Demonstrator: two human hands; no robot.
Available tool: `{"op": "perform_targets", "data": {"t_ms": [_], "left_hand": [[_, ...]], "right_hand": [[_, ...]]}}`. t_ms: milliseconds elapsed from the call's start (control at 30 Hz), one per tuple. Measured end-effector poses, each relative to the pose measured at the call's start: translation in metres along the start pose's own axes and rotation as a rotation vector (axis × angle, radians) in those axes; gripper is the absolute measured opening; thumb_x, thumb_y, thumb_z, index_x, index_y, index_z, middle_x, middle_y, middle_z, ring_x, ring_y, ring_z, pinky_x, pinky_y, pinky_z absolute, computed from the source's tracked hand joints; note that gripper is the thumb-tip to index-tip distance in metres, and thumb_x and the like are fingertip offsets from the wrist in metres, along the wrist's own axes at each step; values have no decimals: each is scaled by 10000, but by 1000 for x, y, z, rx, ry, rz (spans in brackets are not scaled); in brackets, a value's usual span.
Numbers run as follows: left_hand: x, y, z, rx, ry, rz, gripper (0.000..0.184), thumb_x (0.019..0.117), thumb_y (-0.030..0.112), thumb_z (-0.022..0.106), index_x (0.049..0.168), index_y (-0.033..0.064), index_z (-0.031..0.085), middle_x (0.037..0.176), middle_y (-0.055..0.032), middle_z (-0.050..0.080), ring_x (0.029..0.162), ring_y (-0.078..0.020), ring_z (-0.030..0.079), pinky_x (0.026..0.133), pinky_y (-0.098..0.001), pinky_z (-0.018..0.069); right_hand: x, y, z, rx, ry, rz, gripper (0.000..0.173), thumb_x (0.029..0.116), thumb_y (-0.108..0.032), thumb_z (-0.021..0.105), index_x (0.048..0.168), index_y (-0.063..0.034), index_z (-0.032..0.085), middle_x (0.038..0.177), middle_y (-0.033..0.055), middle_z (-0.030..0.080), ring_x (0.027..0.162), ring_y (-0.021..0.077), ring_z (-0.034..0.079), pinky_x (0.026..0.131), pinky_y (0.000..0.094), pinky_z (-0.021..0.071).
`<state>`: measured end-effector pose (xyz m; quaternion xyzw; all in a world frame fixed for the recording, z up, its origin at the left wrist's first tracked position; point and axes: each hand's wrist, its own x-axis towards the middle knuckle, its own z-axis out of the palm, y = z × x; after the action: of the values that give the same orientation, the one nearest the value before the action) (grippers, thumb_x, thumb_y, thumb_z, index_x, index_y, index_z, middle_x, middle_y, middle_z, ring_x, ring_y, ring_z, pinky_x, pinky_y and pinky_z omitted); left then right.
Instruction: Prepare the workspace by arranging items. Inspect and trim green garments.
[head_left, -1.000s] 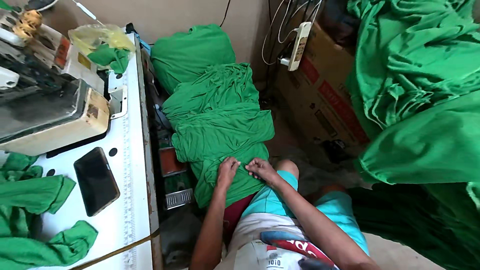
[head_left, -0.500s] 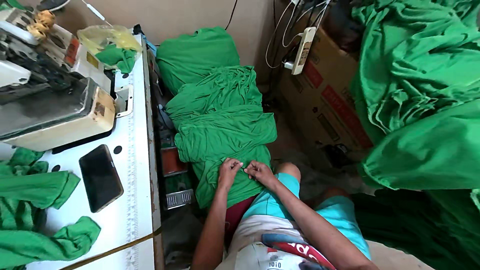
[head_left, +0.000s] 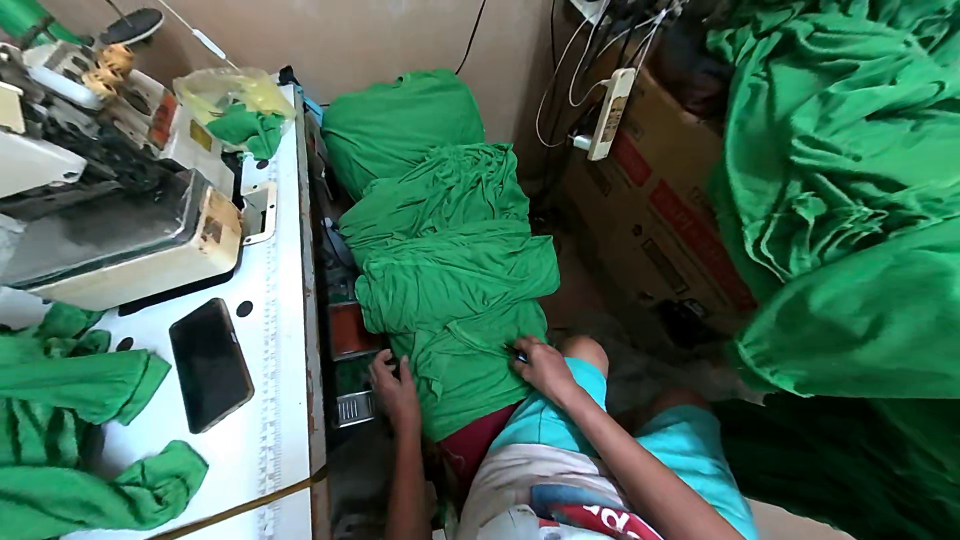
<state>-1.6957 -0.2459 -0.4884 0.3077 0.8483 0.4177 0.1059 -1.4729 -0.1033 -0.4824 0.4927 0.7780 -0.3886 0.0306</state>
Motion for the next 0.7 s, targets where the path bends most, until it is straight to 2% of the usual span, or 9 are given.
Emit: {"op": "perform_targets", "data": {"t_ms": [100,167,233,300,333,433,500,600,700], "left_hand": [[1,20,18,15,-225,215,463,980,120,631,1394,-59,525,1289,-223,638,1147,-350,636,979,-502,526],[4,42,37,104,-418,349,501,951,116,655,1435,46,547,1360,-109,649,1315,-326,550,1106,-575,389],[9,56,55,244,-561,424,538,968,126,643,1491,122,517,1460,-58,592,1450,-317,422,1189,-624,217],[18,63,70,342,-660,397,459,1027,139,574,1483,110,524,1375,-66,649,1457,-301,423,1236,-633,88],[22,61,76,351,-678,372,410,1045,152,545,1452,102,553,1311,-74,681,1418,-293,471,1240,-628,72],[29,53,89,350,-672,341,334,1056,214,540,1361,106,626,1235,-80,707,1360,-291,518,1232,-626,79],[26,58,92,462,-628,393,343,1026,231,600,1349,120,638,1293,-81,684,1381,-301,496,1218,-628,121],[14,68,97,565,-496,501,386,993,179,634,1370,100,624,1356,-138,625,1292,-347,548,1084,-568,363],[6,68,101,350,-577,473,293,1048,139,532,1273,-4,654,1260,-204,663,1175,-355,645,1034,-492,486]], "right_hand": [[1,6,0,102,48,-18,258,1022,-115,543,1228,2,644,1210,214,671,1146,364,648,1014,549,489],[4,11,-2,172,59,-34,270,1038,-80,491,1265,-4,618,1189,208,679,1114,353,664,989,542,508],[8,19,-2,232,98,-60,298,1048,-52,443,1310,10,572,1225,210,662,1124,340,662,991,513,516],[12,27,-1,280,166,-70,311,1055,-55,427,1328,33,546,1244,220,648,1141,333,653,1005,494,510],[14,30,-1,295,184,-56,311,1058,-59,431,1332,39,539,1254,221,644,1151,328,648,1014,484,505],[22,28,-4,256,142,40,313,1061,-86,471,1348,25,527,1271,217,642,1177,337,641,1030,496,495],[27,24,-3,193,89,105,313,1064,-112,481,1350,0,537,1269,217,649,1186,356,641,1031,523,491],[31,22,-4,181,70,127,309,1062,-122,480,1344,-14,548,1258,206,655,1176,354,645,1022,534,492],[31,24,-6,197,66,114,299,1062,-118,483,1329,-4,556,1255,207,653,1173,353,642,1021,527,489]]}}
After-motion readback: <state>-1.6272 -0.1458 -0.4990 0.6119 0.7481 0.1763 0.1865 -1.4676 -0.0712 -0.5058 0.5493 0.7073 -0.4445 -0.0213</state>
